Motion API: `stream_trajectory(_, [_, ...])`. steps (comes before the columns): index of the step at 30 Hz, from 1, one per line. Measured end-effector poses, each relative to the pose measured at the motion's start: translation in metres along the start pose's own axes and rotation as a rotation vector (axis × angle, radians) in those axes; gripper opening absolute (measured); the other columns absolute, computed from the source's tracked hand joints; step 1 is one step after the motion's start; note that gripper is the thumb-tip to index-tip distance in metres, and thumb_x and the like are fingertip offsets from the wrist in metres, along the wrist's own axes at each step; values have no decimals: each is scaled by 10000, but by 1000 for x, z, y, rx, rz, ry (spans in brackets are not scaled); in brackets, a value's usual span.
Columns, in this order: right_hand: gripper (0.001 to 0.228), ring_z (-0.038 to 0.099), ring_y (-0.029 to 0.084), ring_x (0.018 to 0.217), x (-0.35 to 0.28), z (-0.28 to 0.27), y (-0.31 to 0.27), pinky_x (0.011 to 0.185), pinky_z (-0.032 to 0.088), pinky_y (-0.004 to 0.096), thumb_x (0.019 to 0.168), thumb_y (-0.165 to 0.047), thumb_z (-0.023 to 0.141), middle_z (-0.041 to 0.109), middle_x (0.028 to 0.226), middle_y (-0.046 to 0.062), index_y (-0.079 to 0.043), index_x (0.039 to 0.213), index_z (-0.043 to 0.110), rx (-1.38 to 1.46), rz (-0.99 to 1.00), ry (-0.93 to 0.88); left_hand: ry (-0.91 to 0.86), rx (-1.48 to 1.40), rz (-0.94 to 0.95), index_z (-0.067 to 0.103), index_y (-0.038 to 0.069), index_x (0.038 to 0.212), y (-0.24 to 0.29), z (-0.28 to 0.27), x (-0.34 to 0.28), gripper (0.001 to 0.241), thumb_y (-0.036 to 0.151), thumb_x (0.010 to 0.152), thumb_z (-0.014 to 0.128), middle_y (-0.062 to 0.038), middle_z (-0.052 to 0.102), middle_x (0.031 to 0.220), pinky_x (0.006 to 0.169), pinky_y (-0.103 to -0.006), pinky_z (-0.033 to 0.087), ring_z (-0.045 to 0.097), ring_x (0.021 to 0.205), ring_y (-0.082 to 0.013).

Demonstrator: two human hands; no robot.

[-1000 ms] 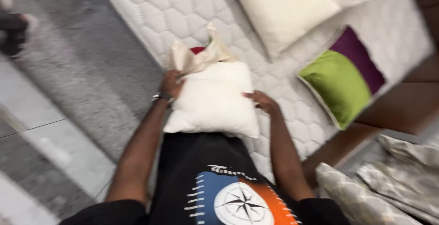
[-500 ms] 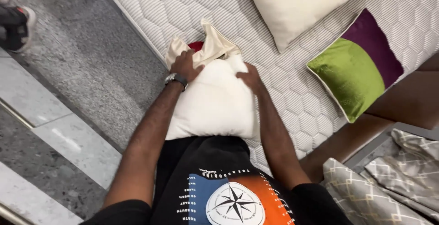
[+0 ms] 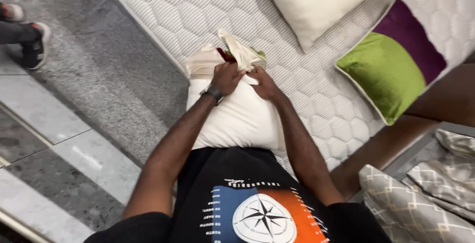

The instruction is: The person inserts a white pillow into a two-toned pillowcase on a bed. They manipulate the fabric to cover the pillow, smooth the surface, and adjust the corners to fit the case properly.

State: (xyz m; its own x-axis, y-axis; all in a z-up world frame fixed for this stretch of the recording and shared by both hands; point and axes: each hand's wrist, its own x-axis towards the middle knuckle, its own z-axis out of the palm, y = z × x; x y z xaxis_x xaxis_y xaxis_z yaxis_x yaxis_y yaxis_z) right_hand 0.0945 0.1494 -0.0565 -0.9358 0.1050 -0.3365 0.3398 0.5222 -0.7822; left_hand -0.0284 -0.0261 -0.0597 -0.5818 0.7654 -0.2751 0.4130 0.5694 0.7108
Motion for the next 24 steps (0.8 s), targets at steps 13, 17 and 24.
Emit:
stream_trajectory(13, [636, 484, 468, 1364, -40, -11, 21, 1074, 374, 572, 959, -228, 648, 462, 1527, 291, -5, 1505, 411, -83, -136, 170, -107, 126, 210, 683, 107, 1058, 67, 3, -27, 281, 362, 986, 590, -116, 654, 1079, 927, -504, 455, 566, 1101, -337])
stream_trajectory(17, [505, 652, 458, 1167, -36, 0, 24, 999, 509, 547, 996, -339, 562, 681, 1253, 259, -24, 1389, 526, -192, 515, 145, -66, 139, 362, 637, 114, 1117, 75, 4, -32, 226, 259, 946, 612, -103, 595, 1169, 763, -494, 523, 628, 1000, -326])
stream_trajectory(24, [834, 660, 390, 1129, -50, 32, 94, 948, 526, 512, 815, -320, 632, 690, 1234, 194, -141, 1558, 299, -382, 644, 79, -175, 164, 440, 619, 174, 1168, 82, 40, -31, 347, 29, 855, 585, -87, 585, 1243, 773, -490, 536, 654, 976, -338])
